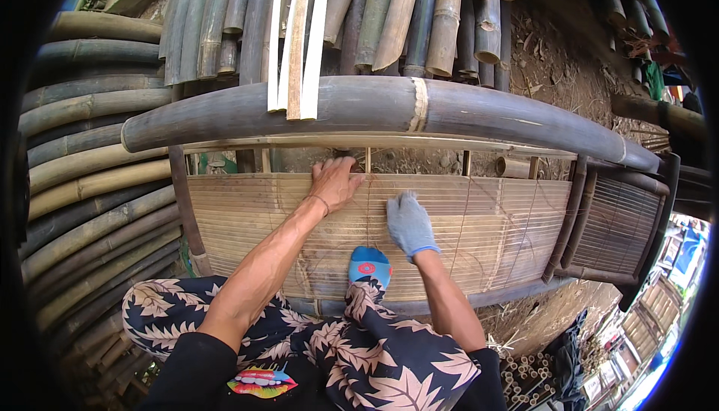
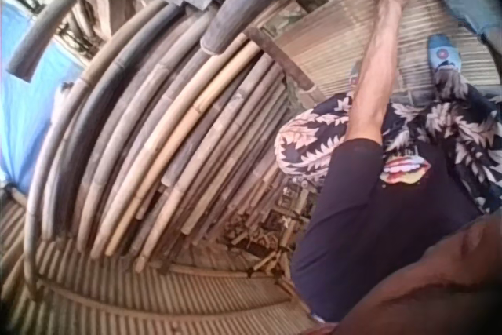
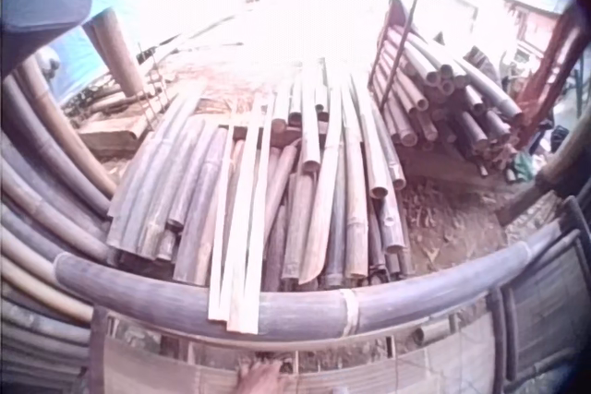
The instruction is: The person weaves thin bamboo strips into the seat of a bamboo bench, pulling a long thin binding through gaps in the bamboo structure.
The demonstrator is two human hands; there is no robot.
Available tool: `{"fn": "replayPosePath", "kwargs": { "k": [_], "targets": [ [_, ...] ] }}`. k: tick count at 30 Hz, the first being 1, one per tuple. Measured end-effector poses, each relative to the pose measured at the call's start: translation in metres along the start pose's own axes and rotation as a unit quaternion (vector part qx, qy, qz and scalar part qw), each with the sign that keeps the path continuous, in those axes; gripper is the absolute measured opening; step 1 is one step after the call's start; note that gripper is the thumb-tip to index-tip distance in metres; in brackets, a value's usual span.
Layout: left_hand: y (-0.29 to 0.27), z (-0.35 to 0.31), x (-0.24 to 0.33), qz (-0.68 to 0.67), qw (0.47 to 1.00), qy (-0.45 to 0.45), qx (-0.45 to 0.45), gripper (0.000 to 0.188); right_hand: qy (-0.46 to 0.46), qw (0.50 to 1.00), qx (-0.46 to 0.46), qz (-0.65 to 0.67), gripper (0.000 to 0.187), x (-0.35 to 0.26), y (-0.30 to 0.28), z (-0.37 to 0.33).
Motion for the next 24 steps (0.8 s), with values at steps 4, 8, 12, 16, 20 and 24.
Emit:
{"fn": "replayPosePath", "kwargs": {
  "k": [4,8,12,16,20,24],
  "targets": [
    [-0.007,0.002,0.003,0.016,0.997,-0.026,-0.071,0.037,0.209,0.85,-0.205,0.438,0.04,-0.026,-0.089,-0.021],
    [-0.006,0.003,0.001,0.038,0.996,-0.006,-0.075,0.032,0.069,0.986,0.095,0.119,0.035,-0.018,-0.123,0.001],
    [-0.005,0.007,0.004,0.039,0.995,-0.001,-0.094,0.03,0.034,0.982,0.153,-0.101,0.036,-0.043,-0.071,0.016],
    [-0.005,0.009,0.005,0.033,0.994,0.001,-0.103,0.029,0.075,0.981,0.136,-0.114,0.038,-0.044,-0.022,0.032],
    [-0.006,0.009,0.005,0.018,0.991,-0.011,-0.131,0.029,0.132,0.969,0.007,0.208,0.04,-0.002,-0.008,0.027],
    [0.001,0.01,-0.004,0.025,0.991,-0.008,-0.134,0.031,0.246,0.87,-0.248,0.348,0.036,-0.034,-0.069,0.011]
  ]
}}
Point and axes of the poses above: each hand's wrist, its own z-axis towards the middle knuckle, its own y-axis out of the palm, x = y × z, the point moved 4 cm from there along z, towards the middle knuckle, and after that the axes turned 3 degrees about -y, right-handed, at the moved point
